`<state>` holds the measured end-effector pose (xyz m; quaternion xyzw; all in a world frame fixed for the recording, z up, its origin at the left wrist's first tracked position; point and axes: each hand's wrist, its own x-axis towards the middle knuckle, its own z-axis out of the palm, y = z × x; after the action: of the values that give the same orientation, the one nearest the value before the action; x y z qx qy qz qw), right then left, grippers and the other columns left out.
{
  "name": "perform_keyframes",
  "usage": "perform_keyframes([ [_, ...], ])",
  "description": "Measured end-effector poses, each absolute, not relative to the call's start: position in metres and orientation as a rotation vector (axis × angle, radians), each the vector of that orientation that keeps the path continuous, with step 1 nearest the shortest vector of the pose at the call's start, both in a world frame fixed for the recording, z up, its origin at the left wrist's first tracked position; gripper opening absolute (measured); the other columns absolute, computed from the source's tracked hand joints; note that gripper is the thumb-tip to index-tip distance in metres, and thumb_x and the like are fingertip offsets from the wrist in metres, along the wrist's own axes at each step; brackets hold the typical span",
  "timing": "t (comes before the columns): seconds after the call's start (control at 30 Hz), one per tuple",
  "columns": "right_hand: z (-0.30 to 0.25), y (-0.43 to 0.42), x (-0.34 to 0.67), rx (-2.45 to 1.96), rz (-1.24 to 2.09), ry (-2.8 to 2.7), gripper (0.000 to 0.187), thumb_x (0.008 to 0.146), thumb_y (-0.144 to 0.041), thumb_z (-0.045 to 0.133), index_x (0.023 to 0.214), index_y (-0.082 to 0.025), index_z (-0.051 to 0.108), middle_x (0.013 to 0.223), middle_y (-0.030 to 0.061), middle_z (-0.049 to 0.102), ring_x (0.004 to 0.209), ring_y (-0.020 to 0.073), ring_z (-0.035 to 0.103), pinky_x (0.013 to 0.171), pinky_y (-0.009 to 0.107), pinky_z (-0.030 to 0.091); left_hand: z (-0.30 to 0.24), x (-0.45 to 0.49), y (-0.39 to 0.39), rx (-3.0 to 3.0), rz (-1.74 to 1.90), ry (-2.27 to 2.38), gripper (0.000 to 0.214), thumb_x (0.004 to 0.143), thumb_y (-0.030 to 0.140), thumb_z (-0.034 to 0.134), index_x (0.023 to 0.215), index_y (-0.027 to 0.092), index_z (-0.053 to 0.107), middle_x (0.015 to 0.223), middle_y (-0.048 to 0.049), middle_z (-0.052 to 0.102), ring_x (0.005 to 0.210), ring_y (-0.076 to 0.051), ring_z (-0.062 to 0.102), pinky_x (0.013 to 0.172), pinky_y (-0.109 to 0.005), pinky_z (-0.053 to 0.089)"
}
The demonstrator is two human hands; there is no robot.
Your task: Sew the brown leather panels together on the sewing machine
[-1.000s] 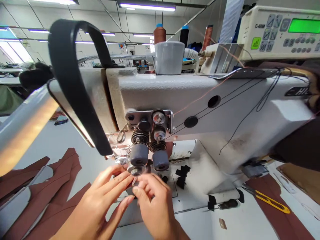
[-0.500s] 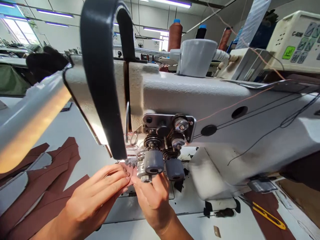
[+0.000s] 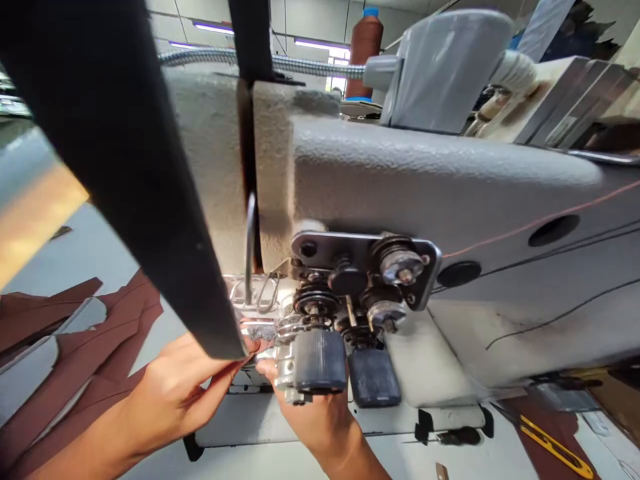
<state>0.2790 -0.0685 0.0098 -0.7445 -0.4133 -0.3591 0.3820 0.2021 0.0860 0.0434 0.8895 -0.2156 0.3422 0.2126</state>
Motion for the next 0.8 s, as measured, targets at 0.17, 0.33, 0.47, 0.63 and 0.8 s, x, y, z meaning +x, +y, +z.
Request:
perform_keyframes([
  [0.17, 0.005, -0.069, 0.285, -2.009, -0.851, -1.072, 0.034, 0.085, -0.045, 0.053, 0.063, -0.020, 0.059, 0.061, 0.0032, 0.060, 0.057, 0.0169, 0.055, 0.067, 0.031, 0.047, 0.048, 0.208, 0.088, 2.512, 0.997, -0.543, 0.018, 0.083, 0.003, 0.043, 0.086, 0.016, 0.056, 0.074, -0.0029, 0.062, 0.074, -0.014, 0.054, 0.068, -0.022, 0.049],
  [0.33, -0.004, -0.072, 0.288, -2.004, -0.590, -1.126, 0.031, 0.081, -0.039, 0.060, 0.054, -0.023, 0.057, 0.049, -0.0027, 0.056, 0.045, 0.0131, 0.052, 0.063, 0.027, 0.050, 0.049, 0.212, 0.089, 2.495, 1.009, -0.538, 0.018, 0.084, 0.005, 0.043, 0.079, 0.017, 0.054, 0.069, -0.0015, 0.061, 0.068, -0.013, 0.054, 0.064, -0.022, 0.049],
  [0.47, -0.005, -0.072, 0.288, -2.022, -0.677, -1.121, 0.024, 0.082, -0.042, 0.057, 0.085, -0.020, 0.065, 0.076, 0.0047, 0.067, 0.068, 0.0192, 0.062, 0.069, 0.031, 0.051, 0.046, 0.213, 0.090, 2.476, 0.999, -0.549, 0.019, 0.083, 0.002, 0.044, 0.076, 0.018, 0.051, 0.070, -0.0011, 0.059, 0.070, -0.013, 0.053, 0.067, -0.023, 0.048],
  [0.63, -0.007, -0.071, 0.287, -2.042, -0.677, -1.032, 0.033, 0.082, -0.049, 0.054, 0.084, -0.016, 0.060, 0.073, 0.0066, 0.065, 0.066, 0.0215, 0.061, 0.061, 0.034, 0.051, 0.043, 0.213, 0.093, 2.488, 0.954, -0.573, 0.019, 0.082, 0.000, 0.046, 0.078, 0.016, 0.055, 0.067, -0.0008, 0.057, 0.070, -0.014, 0.050, 0.062, -0.022, 0.045],
  [0.8, -0.005, -0.070, 0.286, -2.051, -0.691, -1.016, 0.040, 0.084, -0.053, 0.048, 0.081, -0.015, 0.060, 0.072, 0.0086, 0.065, 0.066, 0.0242, 0.061, 0.059, 0.036, 0.051, 0.044, 0.214, 0.094, 2.504, 0.894, -0.567, 0.018, 0.083, 0.001, 0.047, 0.077, 0.016, 0.056, 0.074, -0.0021, 0.062, 0.071, -0.015, 0.049, 0.064, -0.024, 0.045],
])
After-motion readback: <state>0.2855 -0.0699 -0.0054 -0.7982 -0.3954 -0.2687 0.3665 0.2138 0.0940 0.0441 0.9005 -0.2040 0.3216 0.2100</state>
